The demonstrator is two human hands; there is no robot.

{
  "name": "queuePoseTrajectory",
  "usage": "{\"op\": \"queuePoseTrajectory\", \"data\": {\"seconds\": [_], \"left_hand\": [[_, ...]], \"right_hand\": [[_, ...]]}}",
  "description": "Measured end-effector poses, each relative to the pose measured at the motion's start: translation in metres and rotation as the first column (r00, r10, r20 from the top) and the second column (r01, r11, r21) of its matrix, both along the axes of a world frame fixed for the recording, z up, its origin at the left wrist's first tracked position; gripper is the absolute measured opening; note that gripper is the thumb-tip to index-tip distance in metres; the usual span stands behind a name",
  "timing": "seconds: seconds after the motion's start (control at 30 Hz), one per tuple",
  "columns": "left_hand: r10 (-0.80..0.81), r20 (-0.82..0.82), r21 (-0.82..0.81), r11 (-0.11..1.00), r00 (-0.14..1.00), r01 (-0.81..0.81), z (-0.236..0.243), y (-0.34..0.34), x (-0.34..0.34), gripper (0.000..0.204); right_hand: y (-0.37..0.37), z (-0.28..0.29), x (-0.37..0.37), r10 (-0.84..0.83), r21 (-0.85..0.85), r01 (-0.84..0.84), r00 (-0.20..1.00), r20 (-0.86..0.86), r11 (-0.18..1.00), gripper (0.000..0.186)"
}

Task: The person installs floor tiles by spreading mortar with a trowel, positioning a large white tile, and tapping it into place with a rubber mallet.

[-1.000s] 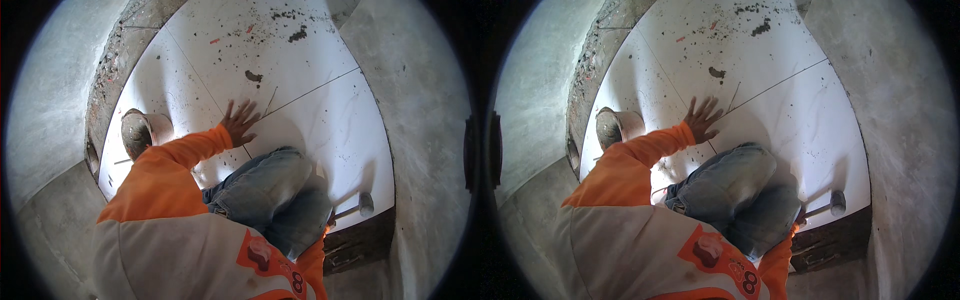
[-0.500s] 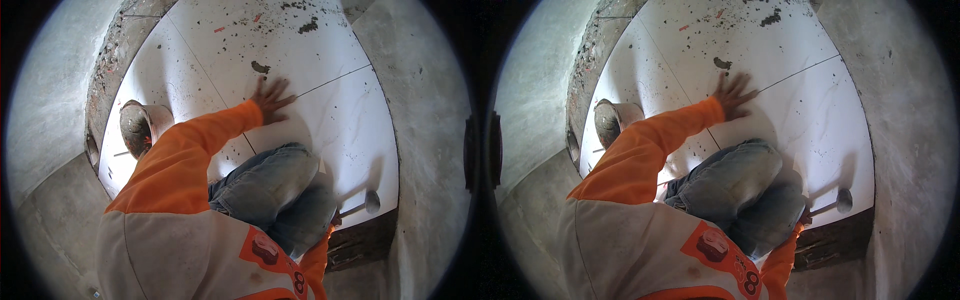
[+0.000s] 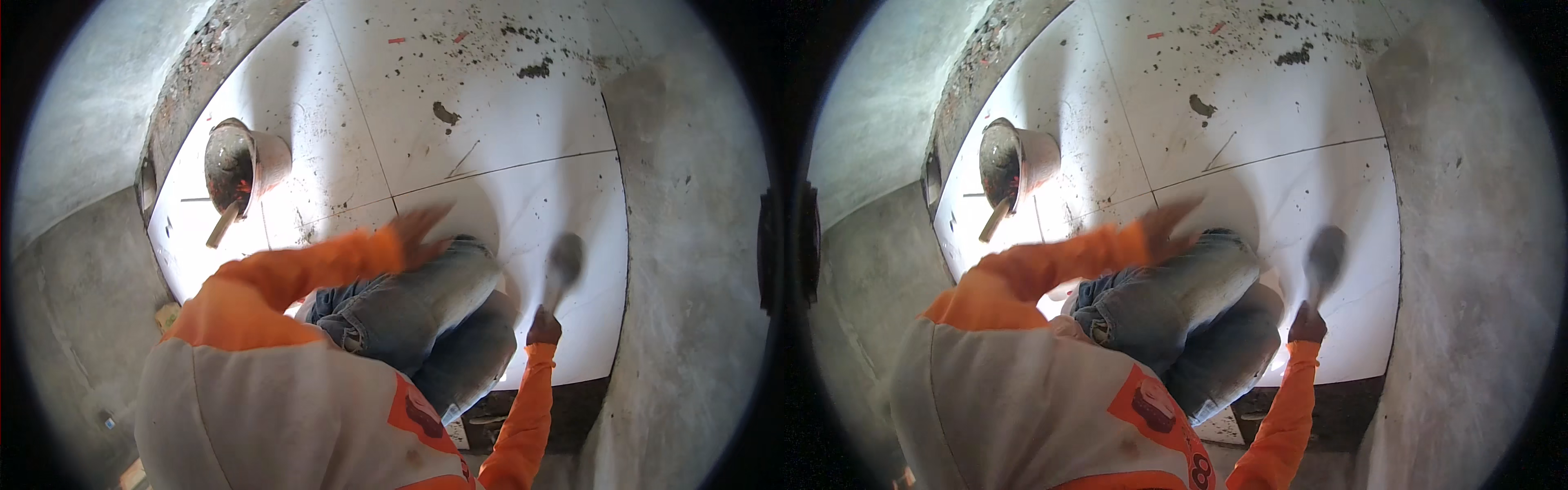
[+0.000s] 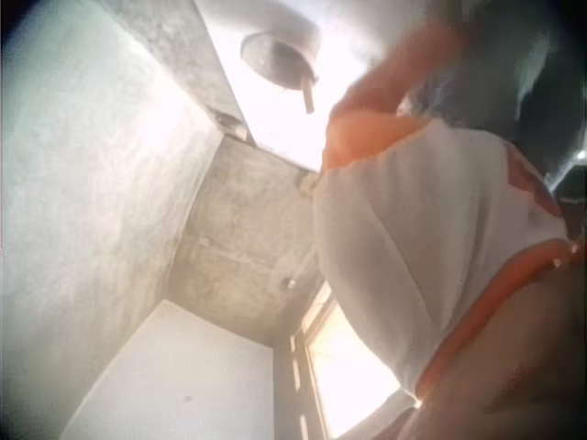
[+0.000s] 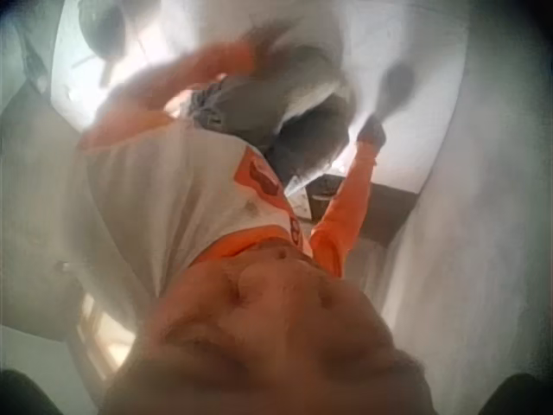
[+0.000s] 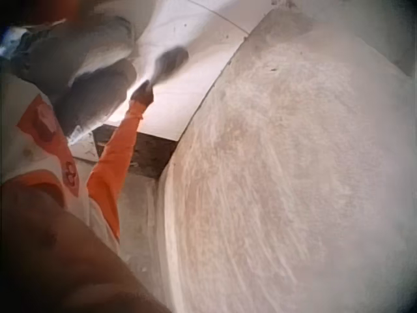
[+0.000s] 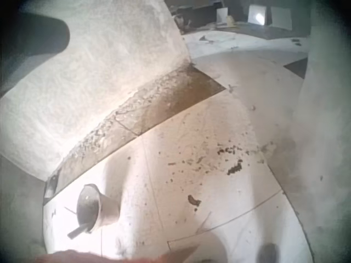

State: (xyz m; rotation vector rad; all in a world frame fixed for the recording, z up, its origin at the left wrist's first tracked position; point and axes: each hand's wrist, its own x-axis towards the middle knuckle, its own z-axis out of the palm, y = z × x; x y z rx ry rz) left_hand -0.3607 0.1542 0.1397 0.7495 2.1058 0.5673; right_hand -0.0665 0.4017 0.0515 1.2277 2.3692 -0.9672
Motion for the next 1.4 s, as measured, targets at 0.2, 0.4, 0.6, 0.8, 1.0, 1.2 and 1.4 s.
{"op": "queuePoseTrajectory", "data": {"seconds": [0.2,0.4,0.6,0.8,1.0,1.2,1.4], "left_hand": [[0.429,0.493,-0.414,0.881,0.757,-0.229,0.125,-0.11,0.107,0.074],[0.18,-0.107,0.27,0.952,0.978,-0.146,0.114,-0.026,0.123,0.049],[-0.078,-0.717,0.022,0.991,0.693,0.135,-0.089,0.03,0.007,0.045],[0.001,-0.634,0.099,0.992,0.774,0.081,-0.124,0.061,0.014,0.055],[0.078,-0.637,0.078,0.996,0.767,-0.037,-0.13,0.045,0.013,0.056],[0.054,-0.598,0.112,0.994,0.8,0.017,-0.137,0.049,0.014,0.061],[-0.031,-0.546,0.029,0.998,0.837,0.056,-0.129,0.055,0.009,0.064]], "right_hand": [[-0.007,0.023,-0.035,0.105,-0.116,-0.14,0.958,-0.266,0.983,0.026],[-0.009,0.003,-0.023,-0.185,-0.135,0.162,0.967,-0.174,0.978,0.031],[-0.024,-0.017,-0.002,-0.148,0.054,0.167,0.953,-0.263,0.984,0.035],[-0.008,0.002,-0.009,-0.132,0.007,0.132,0.987,0.091,0.991,0.036],[-0.03,-0.011,-0.005,0.062,-0.072,-0.053,0.988,0.138,0.996,0.023],[-0.019,-0.023,0.012,0.497,0.246,-0.471,0.866,-0.055,0.847,0.024],[-0.012,-0.019,0.009,0.149,-0.079,-0.134,0.964,0.22,0.988,0.021]]}}
